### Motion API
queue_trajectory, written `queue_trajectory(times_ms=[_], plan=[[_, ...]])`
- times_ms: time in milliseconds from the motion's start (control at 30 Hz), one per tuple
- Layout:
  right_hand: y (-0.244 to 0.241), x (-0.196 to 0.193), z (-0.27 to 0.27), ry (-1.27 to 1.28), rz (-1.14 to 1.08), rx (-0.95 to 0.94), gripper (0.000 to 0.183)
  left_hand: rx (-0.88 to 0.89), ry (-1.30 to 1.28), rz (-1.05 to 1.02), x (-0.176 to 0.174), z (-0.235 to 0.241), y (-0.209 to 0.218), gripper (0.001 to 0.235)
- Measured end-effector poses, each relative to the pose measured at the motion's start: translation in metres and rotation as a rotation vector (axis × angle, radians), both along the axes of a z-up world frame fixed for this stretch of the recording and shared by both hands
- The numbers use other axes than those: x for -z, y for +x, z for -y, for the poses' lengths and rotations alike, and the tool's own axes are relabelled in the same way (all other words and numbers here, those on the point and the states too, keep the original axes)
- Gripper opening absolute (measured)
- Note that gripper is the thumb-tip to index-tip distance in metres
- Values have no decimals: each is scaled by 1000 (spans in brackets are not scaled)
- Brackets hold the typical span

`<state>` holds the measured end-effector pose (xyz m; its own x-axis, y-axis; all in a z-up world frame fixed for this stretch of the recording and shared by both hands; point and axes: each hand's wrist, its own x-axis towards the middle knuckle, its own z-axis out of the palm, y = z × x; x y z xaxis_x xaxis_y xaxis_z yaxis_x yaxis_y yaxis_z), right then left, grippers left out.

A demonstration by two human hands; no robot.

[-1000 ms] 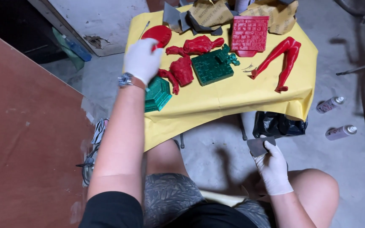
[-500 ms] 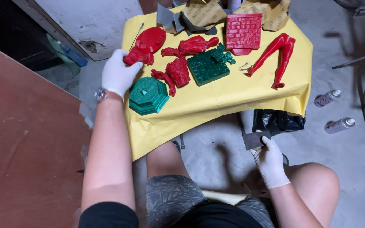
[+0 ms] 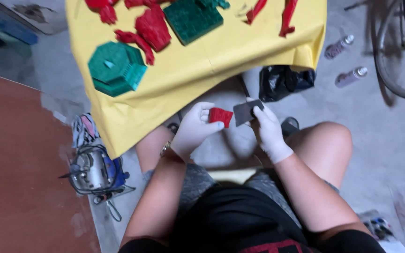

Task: Sanding various 3D printed plastic parts using a small piece of sandpaper to smooth the surfaces.

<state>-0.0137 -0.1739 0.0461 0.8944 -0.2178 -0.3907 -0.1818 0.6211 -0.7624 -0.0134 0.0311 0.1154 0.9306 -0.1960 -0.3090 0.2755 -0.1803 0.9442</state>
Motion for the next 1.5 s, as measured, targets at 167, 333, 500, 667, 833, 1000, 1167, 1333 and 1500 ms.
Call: queue_trajectory(times_ms=[167, 333, 500, 667, 833, 1000, 1167, 1333, 1500], plan=[[-15, -34, -12, 8, -57, 2, 19, -54, -118, -138, 5, 23, -2, 54], [-17, -10, -16, -94, -70, -74, 18, -104, -70, -201, 22, 19, -1, 52], [-18, 3, -19, -568, 149, -280, 33, -125, 337, -96, 74, 25, 8, 48], [-22, 39, -29, -604, 286, -318, 37, -109, 510, 57, 80, 53, -4, 45], [-31, 25, -24, -774, 447, -369, 40, -202, 283, 92, 86, 54, -5, 40], [-37, 25, -22, -906, 632, -414, 41, -278, 94, -80, 99, 45, -1, 31], [-27, 26, -16, -898, 743, -412, 42, -318, -95, -198, 113, 53, 3, 23], [-18, 27, -14, -882, 816, -427, 43, -291, -206, -306, 100, 50, 10, 24], [-46, 14, -15, -772, 518, -475, 34, -546, -279, -419, 124, 22, 15, 22]])
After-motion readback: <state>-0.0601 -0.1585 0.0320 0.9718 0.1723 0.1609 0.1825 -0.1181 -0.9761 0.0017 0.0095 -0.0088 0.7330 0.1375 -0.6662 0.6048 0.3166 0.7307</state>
